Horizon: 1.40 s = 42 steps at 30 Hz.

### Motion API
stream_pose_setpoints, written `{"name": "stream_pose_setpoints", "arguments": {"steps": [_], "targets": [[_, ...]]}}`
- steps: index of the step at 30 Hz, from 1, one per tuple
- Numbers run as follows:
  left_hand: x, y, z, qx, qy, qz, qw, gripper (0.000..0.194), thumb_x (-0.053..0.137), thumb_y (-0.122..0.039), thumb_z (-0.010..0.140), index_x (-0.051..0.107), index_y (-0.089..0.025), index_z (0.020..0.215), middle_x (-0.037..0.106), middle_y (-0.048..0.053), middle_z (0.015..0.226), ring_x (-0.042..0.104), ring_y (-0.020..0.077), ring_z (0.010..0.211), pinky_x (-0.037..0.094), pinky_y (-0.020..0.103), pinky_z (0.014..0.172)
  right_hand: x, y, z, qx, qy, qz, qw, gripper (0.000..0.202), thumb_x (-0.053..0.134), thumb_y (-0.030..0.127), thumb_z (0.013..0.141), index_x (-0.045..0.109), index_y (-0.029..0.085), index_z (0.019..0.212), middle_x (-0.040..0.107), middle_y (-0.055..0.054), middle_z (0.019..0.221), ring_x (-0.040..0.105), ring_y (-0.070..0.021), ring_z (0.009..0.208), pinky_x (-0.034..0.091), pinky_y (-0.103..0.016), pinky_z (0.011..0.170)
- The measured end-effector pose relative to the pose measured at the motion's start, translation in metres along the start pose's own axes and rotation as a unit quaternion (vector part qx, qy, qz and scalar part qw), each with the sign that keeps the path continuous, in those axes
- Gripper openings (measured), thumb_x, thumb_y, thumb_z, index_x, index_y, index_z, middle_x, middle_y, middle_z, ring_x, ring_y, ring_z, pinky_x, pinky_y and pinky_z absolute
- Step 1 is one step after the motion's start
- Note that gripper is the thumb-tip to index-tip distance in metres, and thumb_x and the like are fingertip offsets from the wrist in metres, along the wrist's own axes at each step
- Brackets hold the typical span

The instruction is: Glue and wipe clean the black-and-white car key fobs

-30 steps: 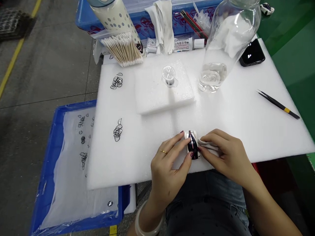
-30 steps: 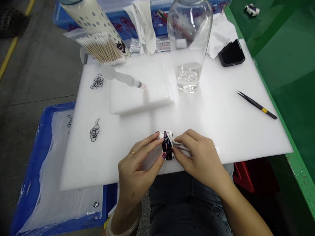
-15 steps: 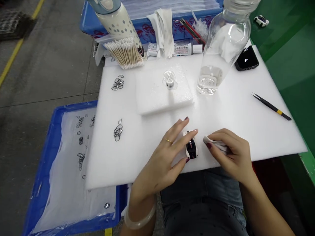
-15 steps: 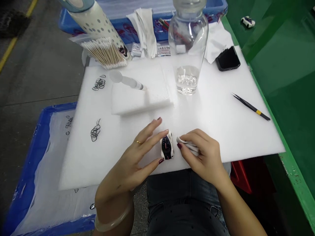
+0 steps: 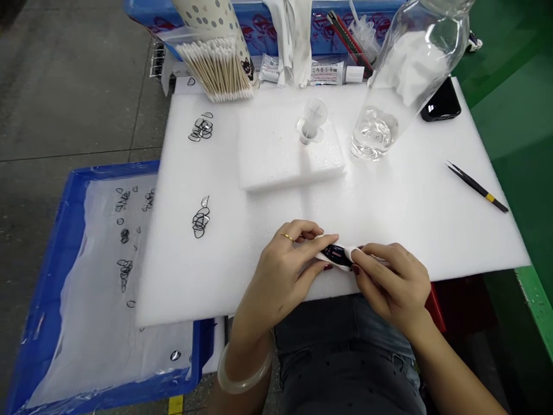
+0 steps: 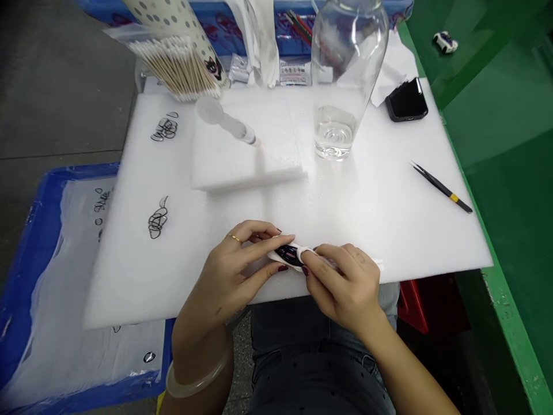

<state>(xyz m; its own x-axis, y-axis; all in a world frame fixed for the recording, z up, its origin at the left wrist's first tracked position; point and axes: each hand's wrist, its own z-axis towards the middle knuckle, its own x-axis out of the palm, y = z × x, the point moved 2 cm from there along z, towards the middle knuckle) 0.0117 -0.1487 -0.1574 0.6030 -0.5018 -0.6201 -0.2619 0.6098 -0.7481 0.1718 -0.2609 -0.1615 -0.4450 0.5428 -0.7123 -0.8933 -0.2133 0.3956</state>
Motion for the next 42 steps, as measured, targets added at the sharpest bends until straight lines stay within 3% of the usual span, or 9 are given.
{"name": "stream_pose_setpoints", "arguments": {"steps": [6, 16, 20, 22, 25, 27, 32, 42], "targets": [[0.000, 0.002, 0.000, -0.002, 0.008, -0.005, 1.000, 0.039, 0.062, -0.003, 0.088, 0.065, -0.018, 0.123, 0.057, 0.006, 0.112, 0.057, 0.0197, 0.105, 0.053, 0.035, 0.091, 0.001, 0.004, -0.002, -0.024, 0.003, -0.026, 0.999, 0.022, 0.063, 0.013, 0.088, 0.066, 0.019, 0.108, 0.059, -0.009, 0.105, 0.060, -0.0179, 0.079, 0.050, -0.031, 0.062], [-0.001, 0.001, 0.000, -0.007, 0.012, -0.014, 1.000, 0.038, 0.061, -0.002, 0.087, 0.066, -0.017, 0.122, 0.057, 0.006, 0.111, 0.057, 0.0190, 0.104, 0.054, 0.033, 0.088, 0.003, 0.014, -0.002, -0.042, 0.033, -0.006, 0.999, 0.018, 0.061, 0.014, 0.088, 0.067, 0.019, 0.104, 0.057, -0.007, 0.098, 0.052, -0.0146, 0.072, 0.047, -0.029, 0.058], [-0.001, 0.001, 0.000, -0.003, 0.010, -0.002, 1.000, 0.035, 0.061, -0.007, 0.090, 0.066, -0.019, 0.123, 0.058, 0.006, 0.111, 0.057, 0.0194, 0.104, 0.054, 0.035, 0.088, -0.010, 0.011, 0.008, -0.047, 0.101, 0.062, 0.992, 0.015, 0.055, 0.013, 0.092, 0.066, 0.016, 0.103, 0.058, -0.005, 0.087, 0.050, -0.0117, 0.066, 0.045, -0.025, 0.055], [0.000, 0.001, 0.000, 0.000, 0.008, 0.005, 1.000, 0.032, 0.060, -0.011, 0.092, 0.066, -0.019, 0.123, 0.058, 0.007, 0.111, 0.057, 0.0197, 0.103, 0.054, 0.036, 0.088, -0.023, 0.001, 0.020, -0.024, 0.116, 0.061, 0.991, 0.020, 0.054, 0.012, 0.094, 0.064, 0.015, 0.111, 0.062, -0.007, 0.091, 0.055, -0.0126, 0.072, 0.046, -0.025, 0.058], [0.000, 0.001, 0.001, -0.002, 0.007, 0.011, 1.000, 0.031, 0.058, -0.014, 0.095, 0.066, -0.018, 0.124, 0.057, 0.008, 0.112, 0.057, 0.0194, 0.101, 0.055, 0.037, 0.088, -0.040, -0.016, 0.035, 0.027, 0.069, -0.102, 0.992, 0.027, 0.061, 0.018, 0.093, 0.063, 0.017, 0.120, 0.064, -0.015, 0.115, 0.060, -0.0258, 0.096, 0.048, -0.040, 0.076], [0.001, 0.000, 0.001, -0.008, 0.008, 0.015, 1.000, 0.030, 0.056, -0.015, 0.096, 0.065, -0.019, 0.124, 0.057, 0.008, 0.112, 0.057, 0.0192, 0.100, 0.056, 0.038, 0.088, -0.041, -0.019, 0.038, 0.027, 0.034, -0.169, 0.985, 0.025, 0.067, 0.026, 0.090, 0.065, 0.018, 0.114, 0.065, -0.016, 0.118, 0.060, -0.0319, 0.103, 0.044, -0.048, 0.084], [0.001, -0.002, 0.003, -0.011, 0.011, 0.020, 1.000, 0.029, 0.052, -0.019, 0.099, 0.065, -0.020, 0.124, 0.059, 0.008, 0.110, 0.057, 0.0197, 0.100, 0.057, 0.038, 0.086, -0.016, -0.003, 0.021, 0.003, 0.016, -0.090, 0.996, 0.020, 0.072, 0.036, 0.087, 0.066, 0.022, 0.100, 0.071, -0.007, 0.103, 0.064, -0.0230, 0.090, 0.040, -0.045, 0.086], [0.000, -0.003, 0.003, -0.011, 0.008, 0.030, 0.999, 0.028, 0.053, -0.017, 0.098, 0.065, -0.019, 0.123, 0.058, 0.007, 0.109, 0.057, 0.0197, 0.100, 0.055, 0.037, 0.086, -0.002, 0.005, 0.012, -0.006, -0.003, -0.069, 0.998, 0.017, 0.071, 0.022, 0.088, 0.065, 0.022, 0.103, 0.071, -0.005, 0.097, 0.062, -0.0191, 0.084, 0.043, -0.040, 0.081]]}}
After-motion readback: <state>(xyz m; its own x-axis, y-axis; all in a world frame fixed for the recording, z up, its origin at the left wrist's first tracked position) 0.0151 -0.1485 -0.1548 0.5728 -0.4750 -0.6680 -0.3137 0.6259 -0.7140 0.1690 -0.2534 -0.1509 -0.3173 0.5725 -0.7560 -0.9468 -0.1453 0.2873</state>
